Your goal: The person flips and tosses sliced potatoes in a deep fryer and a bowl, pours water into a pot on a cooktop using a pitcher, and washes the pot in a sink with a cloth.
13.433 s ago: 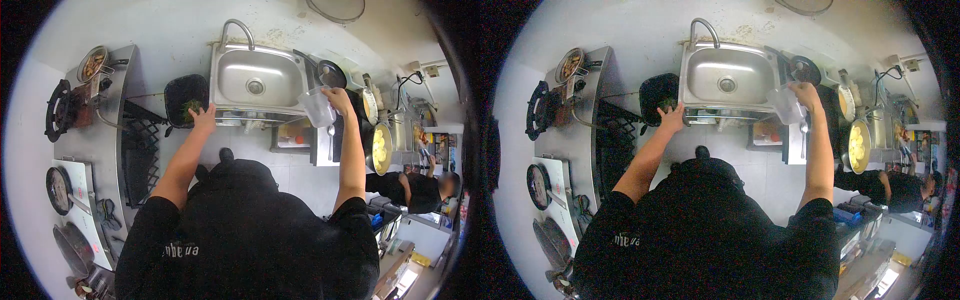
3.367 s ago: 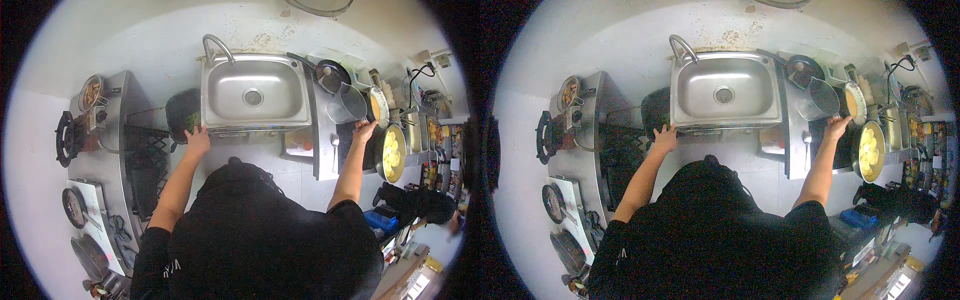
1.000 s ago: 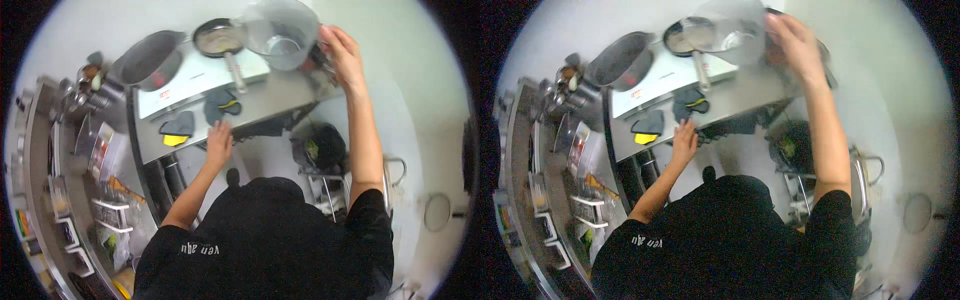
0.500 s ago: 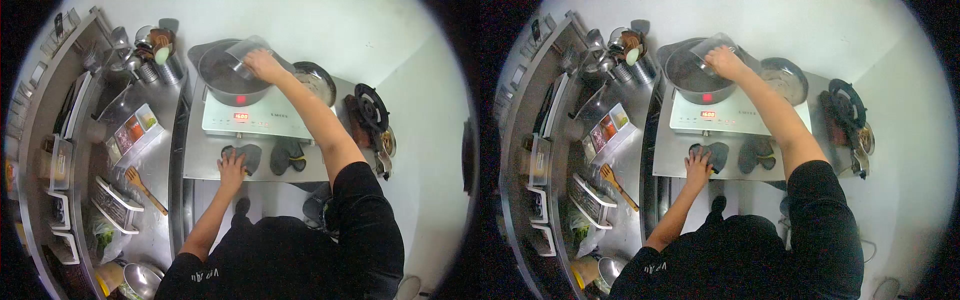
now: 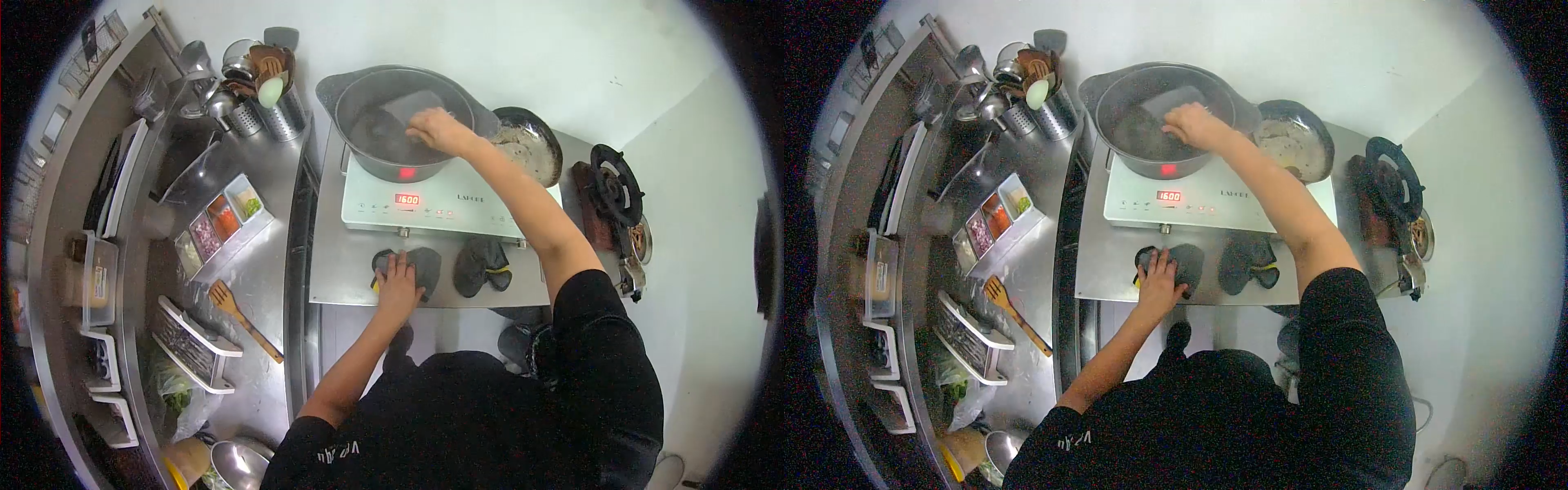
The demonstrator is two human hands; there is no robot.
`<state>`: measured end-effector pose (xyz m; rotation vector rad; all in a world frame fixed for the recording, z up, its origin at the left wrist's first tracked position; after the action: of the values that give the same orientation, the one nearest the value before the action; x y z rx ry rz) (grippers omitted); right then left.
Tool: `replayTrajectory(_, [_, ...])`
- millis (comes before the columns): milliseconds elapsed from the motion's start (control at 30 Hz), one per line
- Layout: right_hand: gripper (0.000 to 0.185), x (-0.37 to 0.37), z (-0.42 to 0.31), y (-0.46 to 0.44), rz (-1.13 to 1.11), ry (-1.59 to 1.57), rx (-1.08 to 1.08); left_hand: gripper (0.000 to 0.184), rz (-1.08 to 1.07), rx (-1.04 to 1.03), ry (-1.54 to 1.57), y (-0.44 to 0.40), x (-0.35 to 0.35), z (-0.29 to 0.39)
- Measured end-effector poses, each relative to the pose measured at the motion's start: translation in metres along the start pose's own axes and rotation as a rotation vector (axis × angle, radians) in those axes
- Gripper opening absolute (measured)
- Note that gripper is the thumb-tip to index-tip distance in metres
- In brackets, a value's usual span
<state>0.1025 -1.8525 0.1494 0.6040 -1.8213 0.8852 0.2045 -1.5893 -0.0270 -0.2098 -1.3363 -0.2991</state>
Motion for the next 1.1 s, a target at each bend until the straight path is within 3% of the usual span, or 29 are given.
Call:
replayTrajectory(133, [0.028, -0.003, -0.03, -0.009, 0.011, -0.224, 0.04, 0.061, 0.006, -0.025, -0.04, -0.002, 0.005, 0.003])
replayTrajectory(300, [0.034, 0.012, -0.029, -0.023, 0.053, -0.375, -0.17, 0.059, -0.011, -0.069, -0.127, -0.002, 0.005, 0.012])
replayTrajectory(367, [0.035, 0.021, -0.014, -0.022, 0.161, -0.486, -0.302, 0.058, -0.136, -0.076, -0.088, -0.002, -0.003, 0.014])
replayTrajectory(500, [0.035, 0.04, -0.003, -0.009, 0.309, -0.62, -0.446, 0.056, -0.125, -0.106, -0.078, 0.0, -0.005, 0.019])
replayTrajectory(633, [0.039, 0.068, 0.005, 0.019, 0.631, -0.641, -0.461, 0.053, -0.061, -0.085, -0.177, 0.0, -0.02, 0.022])
replayTrajectory(700, [0.04, 0.084, -0.004, 0.045, 0.749, -0.89, -0.565, 0.053, -0.023, -0.09, -0.203, 0.0, -0.022, 0.021])
replayTrajectory(900, [0.034, 0.17, -0.045, 0.156, 1.091, -0.951, -0.522, 0.052, 0.076, -0.217, -0.211, -0.005, -0.034, 0.007])
replayTrajectory(1100, [0.032, 0.261, -0.133, 0.369, 1.346, -0.699, -0.647, 0.055, 0.35, -0.243, -0.408, 0.015, -0.01, 0.048])
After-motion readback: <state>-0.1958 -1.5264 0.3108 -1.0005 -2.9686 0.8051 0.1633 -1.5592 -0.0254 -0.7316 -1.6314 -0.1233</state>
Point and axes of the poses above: each hand's wrist, its own y-axis away from the middle knuckle, its own x-axis out of the back of the hand, z = x × y, the point moved 6 cm from there along -y, towards the middle knuckle, and after that the axes turned 13 degrees about -y, right-handed, at the moved point
